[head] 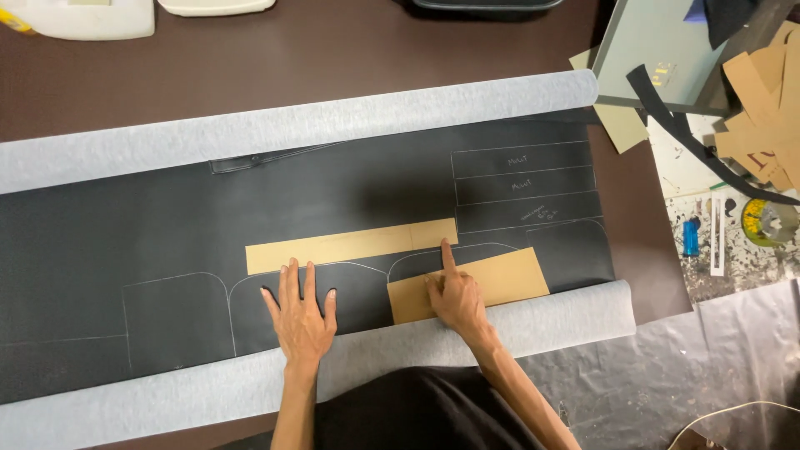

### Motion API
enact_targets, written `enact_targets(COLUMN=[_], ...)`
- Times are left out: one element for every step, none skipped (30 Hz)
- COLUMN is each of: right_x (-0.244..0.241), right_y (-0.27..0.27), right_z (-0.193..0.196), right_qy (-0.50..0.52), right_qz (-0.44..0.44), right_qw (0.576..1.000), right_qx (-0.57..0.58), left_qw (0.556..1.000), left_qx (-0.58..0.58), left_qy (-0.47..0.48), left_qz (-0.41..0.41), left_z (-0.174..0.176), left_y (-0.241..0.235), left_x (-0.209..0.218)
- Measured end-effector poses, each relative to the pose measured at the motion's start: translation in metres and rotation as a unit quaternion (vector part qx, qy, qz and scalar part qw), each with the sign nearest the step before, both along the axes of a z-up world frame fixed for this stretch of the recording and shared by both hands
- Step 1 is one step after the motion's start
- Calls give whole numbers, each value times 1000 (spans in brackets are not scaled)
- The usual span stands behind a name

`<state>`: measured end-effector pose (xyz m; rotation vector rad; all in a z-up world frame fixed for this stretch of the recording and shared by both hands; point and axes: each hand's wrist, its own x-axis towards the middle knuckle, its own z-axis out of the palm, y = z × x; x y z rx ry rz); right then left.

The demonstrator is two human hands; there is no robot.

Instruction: Tracing cardboard patterns onto a sheet of black leather using a silver pen

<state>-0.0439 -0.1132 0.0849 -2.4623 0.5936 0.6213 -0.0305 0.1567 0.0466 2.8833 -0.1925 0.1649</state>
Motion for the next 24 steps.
enact_targets(right_x=[0,0,1,2,2,3,4,5,6,6,6,6,5,5,6,6,7,7,6,6,6,6,6,6], right_y=[1,2,2,2,2,2,3,3,3,3,3,2,2,1,2,2,2,2,2,2,2,2,2,2], right_z=[1,2,4,6,8,12,16,19,22,24,27,25,24,22,24,26,28,27,26,25,25,25,25,25], right_qy=[3,5,5,11,17,17,17,17,17,15,14,14,14,15,15,14,12,12,12,12,12,12,11,12], right_qz=[-1,-1,-2,-2,-1,-2,-1,1,1,-2,-4,-4,-4,-4,-3,-2,-1,-1,-1,-1,-1,1,3,3], right_qw=[1000,1000,1000,1000,1000,1000,1000,1000,1000,1000,1000,1000,1000,1000,1000,1000,1000,1000,1000,1000,1000,1000,1000,1000], right_qx=[3,6,6,9,13,13,11,9,10,15,20,20,20,20,20,21,22,22,21,19,19,18,17,17], left_qw=[1000,1000,1000,1000,1000,1000,1000,1000,1000,1000,1000,1000,1000,1000,1000,1000,1000,1000,1000,1000,1000,1000,1000,1000], left_qx=[2,4,4,8,12,12,15,18,18,16,14,15,13,10,11,14,16,17,17,17,17,14,12,12], left_qy=[7,14,13,13,13,12,12,12,12,12,12,12,13,14,14,11,8,8,9,10,10,11,11,11], left_qz=[4,8,8,8,8,7,8,8,8,8,7,8,8,9,9,9,9,9,9,9,9,10,11,11], left_z=[-1,-1,-2,-3,-4,-3,-3,-3,-4,-4,-5,-3,-2,-1,-2,-3,-5,-4,-3,-2,-2,-2,-2,-2], left_y=[0,0,0,1,1,1,1,1,1,1,0,0,0,0,0,0,0,0,0,0,0,-1,-1,-1], left_x=[-1,-1,-1,-1,-2,-2,-2,-2,-2,-2,-2,-2,-2,-2,-2,-2,-2,-2,-2,-2,-2,-2,-2,-2])
